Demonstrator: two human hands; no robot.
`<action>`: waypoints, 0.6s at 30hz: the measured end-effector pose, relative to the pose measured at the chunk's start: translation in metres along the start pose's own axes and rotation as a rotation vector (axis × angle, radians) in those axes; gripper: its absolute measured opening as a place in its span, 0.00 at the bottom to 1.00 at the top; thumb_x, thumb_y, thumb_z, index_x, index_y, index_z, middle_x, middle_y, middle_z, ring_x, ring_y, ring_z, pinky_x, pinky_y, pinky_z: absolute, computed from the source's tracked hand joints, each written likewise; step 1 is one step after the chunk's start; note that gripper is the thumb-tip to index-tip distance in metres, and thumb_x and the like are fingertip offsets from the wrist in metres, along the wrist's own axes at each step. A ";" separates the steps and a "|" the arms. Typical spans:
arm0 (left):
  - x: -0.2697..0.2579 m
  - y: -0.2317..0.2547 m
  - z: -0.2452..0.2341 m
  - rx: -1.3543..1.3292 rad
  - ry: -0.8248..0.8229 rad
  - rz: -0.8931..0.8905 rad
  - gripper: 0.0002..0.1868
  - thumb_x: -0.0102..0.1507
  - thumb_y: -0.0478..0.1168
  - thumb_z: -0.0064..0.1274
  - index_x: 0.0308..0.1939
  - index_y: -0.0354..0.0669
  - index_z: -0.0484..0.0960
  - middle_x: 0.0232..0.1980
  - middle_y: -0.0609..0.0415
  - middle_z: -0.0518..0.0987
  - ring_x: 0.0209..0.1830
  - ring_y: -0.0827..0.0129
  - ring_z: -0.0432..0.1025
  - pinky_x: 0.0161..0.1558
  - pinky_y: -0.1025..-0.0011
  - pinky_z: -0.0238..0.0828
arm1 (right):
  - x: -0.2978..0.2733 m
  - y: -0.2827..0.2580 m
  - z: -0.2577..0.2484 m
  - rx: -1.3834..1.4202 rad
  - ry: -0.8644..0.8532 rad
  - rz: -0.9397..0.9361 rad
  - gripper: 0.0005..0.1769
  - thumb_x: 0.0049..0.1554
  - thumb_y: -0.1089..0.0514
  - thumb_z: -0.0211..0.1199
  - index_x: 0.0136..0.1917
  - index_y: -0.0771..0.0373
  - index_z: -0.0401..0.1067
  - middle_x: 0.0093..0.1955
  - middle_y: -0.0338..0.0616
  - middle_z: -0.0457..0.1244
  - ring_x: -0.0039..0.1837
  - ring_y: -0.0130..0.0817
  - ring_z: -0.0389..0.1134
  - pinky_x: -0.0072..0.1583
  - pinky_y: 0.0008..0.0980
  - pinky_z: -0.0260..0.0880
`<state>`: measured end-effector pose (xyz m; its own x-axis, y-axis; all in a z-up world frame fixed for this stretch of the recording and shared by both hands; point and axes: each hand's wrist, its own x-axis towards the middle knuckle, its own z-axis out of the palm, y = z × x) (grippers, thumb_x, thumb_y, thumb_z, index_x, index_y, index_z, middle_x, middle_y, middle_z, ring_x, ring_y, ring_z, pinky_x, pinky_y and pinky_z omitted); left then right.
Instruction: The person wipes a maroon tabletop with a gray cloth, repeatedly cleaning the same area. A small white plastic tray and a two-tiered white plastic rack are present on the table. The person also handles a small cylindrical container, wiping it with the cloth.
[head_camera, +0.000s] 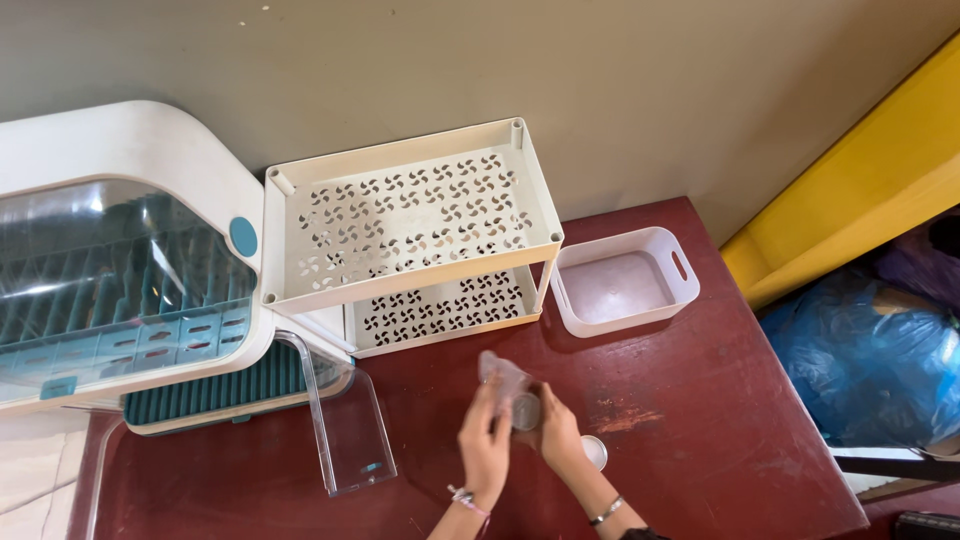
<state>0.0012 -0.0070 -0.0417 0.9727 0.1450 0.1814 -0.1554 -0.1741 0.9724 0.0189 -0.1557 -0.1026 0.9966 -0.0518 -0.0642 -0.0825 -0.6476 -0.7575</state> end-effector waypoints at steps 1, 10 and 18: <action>-0.001 -0.009 0.006 0.164 -0.064 0.162 0.23 0.67 0.37 0.49 0.67 0.39 0.76 0.67 0.43 0.78 0.68 0.55 0.72 0.64 0.64 0.72 | 0.000 0.015 0.014 -0.048 0.018 -0.106 0.35 0.44 0.54 0.75 0.64 0.59 0.66 0.58 0.50 0.70 0.60 0.46 0.73 0.58 0.38 0.74; -0.030 -0.061 0.012 0.728 -0.371 0.540 0.24 0.67 0.35 0.50 0.67 0.30 0.71 0.72 0.43 0.71 0.76 0.53 0.60 0.74 0.52 0.52 | -0.002 0.047 0.035 0.360 -0.101 -0.007 0.21 0.59 0.65 0.59 0.66 0.60 0.65 0.60 0.50 0.69 0.60 0.38 0.72 0.60 0.32 0.73; -0.030 -0.039 0.012 0.870 -0.356 0.558 0.29 0.59 0.44 0.54 0.62 0.30 0.76 0.73 0.44 0.67 0.73 0.40 0.58 0.71 0.42 0.52 | -0.008 0.006 0.008 0.706 -0.064 0.311 0.17 0.66 0.60 0.52 0.67 0.61 0.69 0.59 0.50 0.70 0.58 0.33 0.72 0.59 0.30 0.72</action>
<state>-0.0202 -0.0161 -0.0865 0.8188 -0.4341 0.3756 -0.5514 -0.7768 0.3043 0.0103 -0.1534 -0.1118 0.9269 -0.0941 -0.3634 -0.3623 0.0290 -0.9316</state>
